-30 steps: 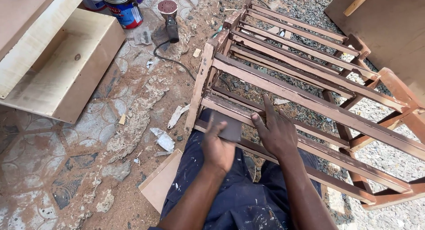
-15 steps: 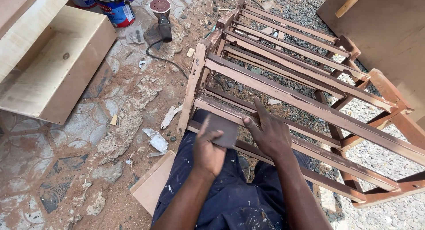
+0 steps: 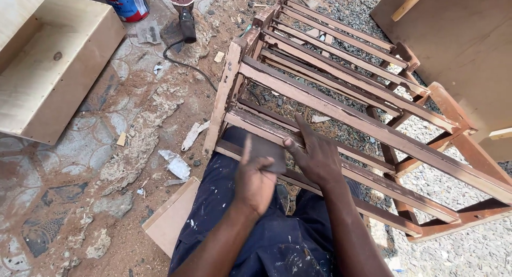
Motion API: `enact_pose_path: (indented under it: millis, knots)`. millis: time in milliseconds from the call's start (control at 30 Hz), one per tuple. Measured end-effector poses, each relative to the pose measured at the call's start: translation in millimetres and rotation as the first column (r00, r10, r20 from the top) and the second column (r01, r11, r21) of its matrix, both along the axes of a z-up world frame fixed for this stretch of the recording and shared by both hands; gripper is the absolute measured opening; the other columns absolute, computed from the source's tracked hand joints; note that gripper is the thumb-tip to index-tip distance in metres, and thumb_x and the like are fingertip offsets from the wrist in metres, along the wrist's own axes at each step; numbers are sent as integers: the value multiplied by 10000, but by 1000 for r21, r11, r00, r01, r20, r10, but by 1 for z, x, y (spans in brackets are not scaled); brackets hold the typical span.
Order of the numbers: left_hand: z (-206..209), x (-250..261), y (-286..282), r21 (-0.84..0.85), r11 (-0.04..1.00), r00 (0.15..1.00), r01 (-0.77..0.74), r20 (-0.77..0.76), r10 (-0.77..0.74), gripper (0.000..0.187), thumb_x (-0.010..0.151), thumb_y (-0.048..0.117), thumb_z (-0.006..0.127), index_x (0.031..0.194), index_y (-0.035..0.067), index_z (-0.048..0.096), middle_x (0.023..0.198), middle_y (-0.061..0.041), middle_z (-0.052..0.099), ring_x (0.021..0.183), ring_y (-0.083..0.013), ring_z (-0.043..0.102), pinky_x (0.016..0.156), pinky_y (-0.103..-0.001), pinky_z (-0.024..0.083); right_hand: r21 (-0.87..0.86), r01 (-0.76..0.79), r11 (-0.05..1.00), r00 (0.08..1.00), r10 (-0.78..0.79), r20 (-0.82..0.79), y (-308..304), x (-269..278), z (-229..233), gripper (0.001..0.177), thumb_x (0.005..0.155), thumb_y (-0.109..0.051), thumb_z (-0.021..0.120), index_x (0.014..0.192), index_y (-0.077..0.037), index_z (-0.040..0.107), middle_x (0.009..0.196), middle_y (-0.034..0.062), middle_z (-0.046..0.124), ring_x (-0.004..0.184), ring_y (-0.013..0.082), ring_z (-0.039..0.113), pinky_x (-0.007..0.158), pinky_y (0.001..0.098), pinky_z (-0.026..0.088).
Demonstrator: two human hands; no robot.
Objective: Sanding the surfaces of a wooden furniture frame using a piece of sandpaper to smooth it.
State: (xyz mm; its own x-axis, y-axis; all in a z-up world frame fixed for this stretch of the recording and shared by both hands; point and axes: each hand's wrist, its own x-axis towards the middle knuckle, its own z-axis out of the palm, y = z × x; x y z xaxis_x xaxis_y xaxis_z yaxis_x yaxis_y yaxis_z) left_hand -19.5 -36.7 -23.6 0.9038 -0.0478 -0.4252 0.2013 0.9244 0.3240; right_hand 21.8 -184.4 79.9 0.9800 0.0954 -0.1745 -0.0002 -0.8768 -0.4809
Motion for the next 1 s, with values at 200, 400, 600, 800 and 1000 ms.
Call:
enact_pose_path:
  millis: [200,400,600,800,1000]
  knots:
    - [21,18,29,-73,983,986,-167,-34,165,950,810,-130,477,1632,187,123,1586,-190,416,1399,-364,485,1197,-609,336,90,6,996,1000,-6,6,-8,-4,-4,917,887,-725,349,1609,-160,364,1185,179,742,1091,484,665,938,574,475]
    - [35,-9,-1,-86,991,995,99,33,-96,922,836,-82,476,1643,101,69,1580,-250,376,1452,-381,370,1203,-586,281,106,21,994,1000,-22,10,-8,-6,-5,904,885,-709,347,1616,-176,345,1260,123,728,1187,436,641,981,575,467]
    - [75,-22,-6,-105,988,993,118,13,-117,972,777,-116,453,1642,139,90,1554,-209,432,1442,-320,392,1218,-553,273,106,-1,994,999,-4,50,-2,0,-1,991,865,-764,334,1630,-135,285,1474,182,576,1425,454,441,1136,643,336]
    - [53,24,45,-117,984,991,-137,-21,135,883,764,-66,445,1597,193,307,1534,-96,509,1380,-271,495,1205,-555,358,163,-3,987,999,-6,53,0,-6,16,981,877,-756,306,1608,-102,338,1446,207,588,1483,449,360,1200,607,244]
    - [83,1,20,-77,995,986,-59,-160,46,803,728,-77,449,1481,195,514,1393,-72,625,1261,-251,576,1157,-500,421,107,-18,994,998,12,55,-13,-1,-13,909,913,-779,321,1575,-166,425,1396,140,638,1477,371,402,1229,554,248]
